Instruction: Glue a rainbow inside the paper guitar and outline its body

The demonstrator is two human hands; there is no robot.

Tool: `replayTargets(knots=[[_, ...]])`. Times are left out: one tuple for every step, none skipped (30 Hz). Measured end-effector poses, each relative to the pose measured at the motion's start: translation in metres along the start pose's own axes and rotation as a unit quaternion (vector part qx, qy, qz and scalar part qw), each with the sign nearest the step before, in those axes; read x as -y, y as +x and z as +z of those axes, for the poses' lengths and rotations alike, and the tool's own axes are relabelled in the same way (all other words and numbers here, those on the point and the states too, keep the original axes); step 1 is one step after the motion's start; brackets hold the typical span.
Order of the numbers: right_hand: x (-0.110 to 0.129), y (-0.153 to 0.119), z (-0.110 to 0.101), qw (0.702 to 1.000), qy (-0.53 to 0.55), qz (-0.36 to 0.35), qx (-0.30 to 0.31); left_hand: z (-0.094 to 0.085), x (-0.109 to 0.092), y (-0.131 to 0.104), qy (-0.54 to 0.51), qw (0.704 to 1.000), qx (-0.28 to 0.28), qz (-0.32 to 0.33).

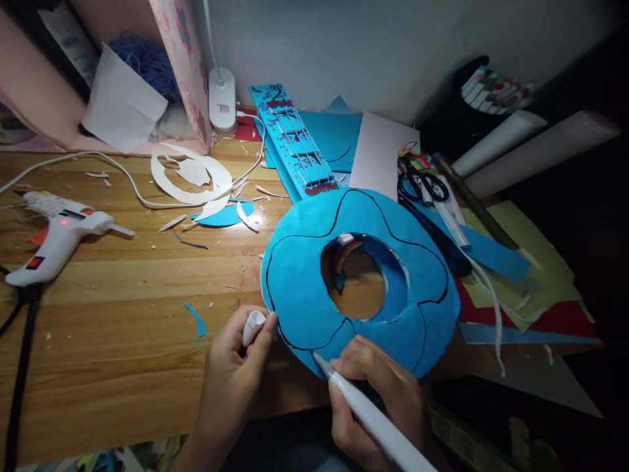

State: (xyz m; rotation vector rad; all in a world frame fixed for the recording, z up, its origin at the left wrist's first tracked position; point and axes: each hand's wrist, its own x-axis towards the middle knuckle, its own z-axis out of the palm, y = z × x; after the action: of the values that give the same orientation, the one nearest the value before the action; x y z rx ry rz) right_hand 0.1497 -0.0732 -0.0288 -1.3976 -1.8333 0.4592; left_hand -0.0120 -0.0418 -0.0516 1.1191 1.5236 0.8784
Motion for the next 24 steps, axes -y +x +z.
replayTargets(knots=[[-0.001, -0.001, -0.001, 1.0, -0.002, 0.001, -0.002, 0.0, 0.0, 0.0, 0.0, 1.0, -0.001, 0.0], [-0.002, -0.002, -0.002, 1.0, -0.002, 0.003, -0.003, 0.0, 0.0, -0.001, -0.001, 1.0, -0.001, 0.001], [-0.003, -0.004, -0.003, 1.0, 0.001, 0.007, -0.002, 0.0, 0.0, -0.001, 0.0, 1.0, -0.001, 0.001], [-0.004, -0.005, -0.005, 1.0, 0.007, 0.01, 0.002, 0.0, 0.0, -0.001, 0.001, 1.0, -0.001, 0.001], [-0.005, -0.006, -0.005, 1.0, 0.015, 0.011, 0.006, 0.0, -0.001, -0.001, 0.002, 1.0, 0.0, 0.001], [-0.006, -0.006, -0.006, 1.0, 0.021, 0.01, 0.007, 0.001, -0.001, -0.001, 0.004, 1.0, -0.001, 0.001], [-0.007, -0.007, -0.007, 1.0, 0.024, 0.007, 0.004, 0.001, -0.002, 0.0, 0.005, 1.0, -0.002, 0.001], [-0.008, -0.007, -0.007, 1.0, 0.025, 0.004, -0.002, 0.001, -0.002, 0.0, 0.006, 1.0, -0.002, 0.003], [-0.009, -0.007, -0.007, 1.0, 0.023, -0.001, -0.013, 0.002, -0.002, 0.001, 0.005, 1.0, -0.003, 0.005], [-0.009, -0.007, -0.007, 0.999, 0.021, -0.003, -0.025, 0.002, -0.002, 0.001, 0.004, 1.0, -0.003, 0.006], [-0.009, -0.007, -0.007, 0.999, 0.021, -0.002, -0.037, 0.002, -0.002, 0.001, 0.002, 1.0, -0.003, 0.006], [-0.009, -0.008, -0.007, 0.999, 0.022, 0.003, -0.047, 0.002, -0.002, 0.001, 0.0, 1.0, -0.001, 0.005], [-0.008, -0.008, -0.006, 0.998, 0.027, 0.009, -0.053, 0.002, -0.002, 0.0, -0.002, 1.0, 0.0, 0.004], [-0.008, -0.008, -0.005, 0.998, 0.032, 0.013, -0.056, 0.002, -0.002, 0.0, -0.004, 1.0, -0.001, 0.003], [-0.006, -0.009, -0.004, 0.998, 0.038, 0.014, -0.056, 0.002, -0.002, -0.001, -0.005, 1.0, -0.002, 0.002], [-0.005, -0.009, -0.002, 0.997, 0.046, 0.01, -0.054, 0.002, -0.002, -0.001, -0.006, 1.0, -0.003, 0.003], [-0.003, -0.008, -0.001, 0.997, 0.052, 0.004, -0.048, 0.001, -0.002, -0.001, -0.006, 1.0, -0.005, 0.004], [-0.001, -0.007, 0.001, 0.998, 0.055, -0.004, -0.037, 0.001, -0.002, -0.001, -0.005, 1.0, -0.007, 0.006], [0.001, -0.006, 0.002, 0.998, 0.055, -0.012, -0.026, 0.001, -0.002, -0.001, -0.004, 1.0, -0.007, 0.008], [0.003, -0.004, 0.003, 0.998, 0.051, -0.018, -0.018, 0.001, -0.002, -0.001, -0.003, 1.0, -0.007, 0.01], [0.004, -0.002, 0.004, 0.999, 0.046, -0.023, -0.012, 0.0, -0.002, -0.001, -0.002, 1.0, -0.008, 0.012], [0.006, 0.0, 0.004, 0.999, 0.038, -0.029, -0.011, 0.0, -0.002, -0.001, -0.001, 1.0, -0.009, 0.012], [0.006, 0.003, 0.004, 0.999, 0.03, -0.035, -0.013, 0.0, -0.002, -0.001, 0.0, 1.0, -0.01, 0.012], [0.007, 0.004, 0.004, 0.999, 0.022, -0.04, -0.015, 0.001, -0.002, -0.001, -0.001, 1.0, -0.012, 0.014]])
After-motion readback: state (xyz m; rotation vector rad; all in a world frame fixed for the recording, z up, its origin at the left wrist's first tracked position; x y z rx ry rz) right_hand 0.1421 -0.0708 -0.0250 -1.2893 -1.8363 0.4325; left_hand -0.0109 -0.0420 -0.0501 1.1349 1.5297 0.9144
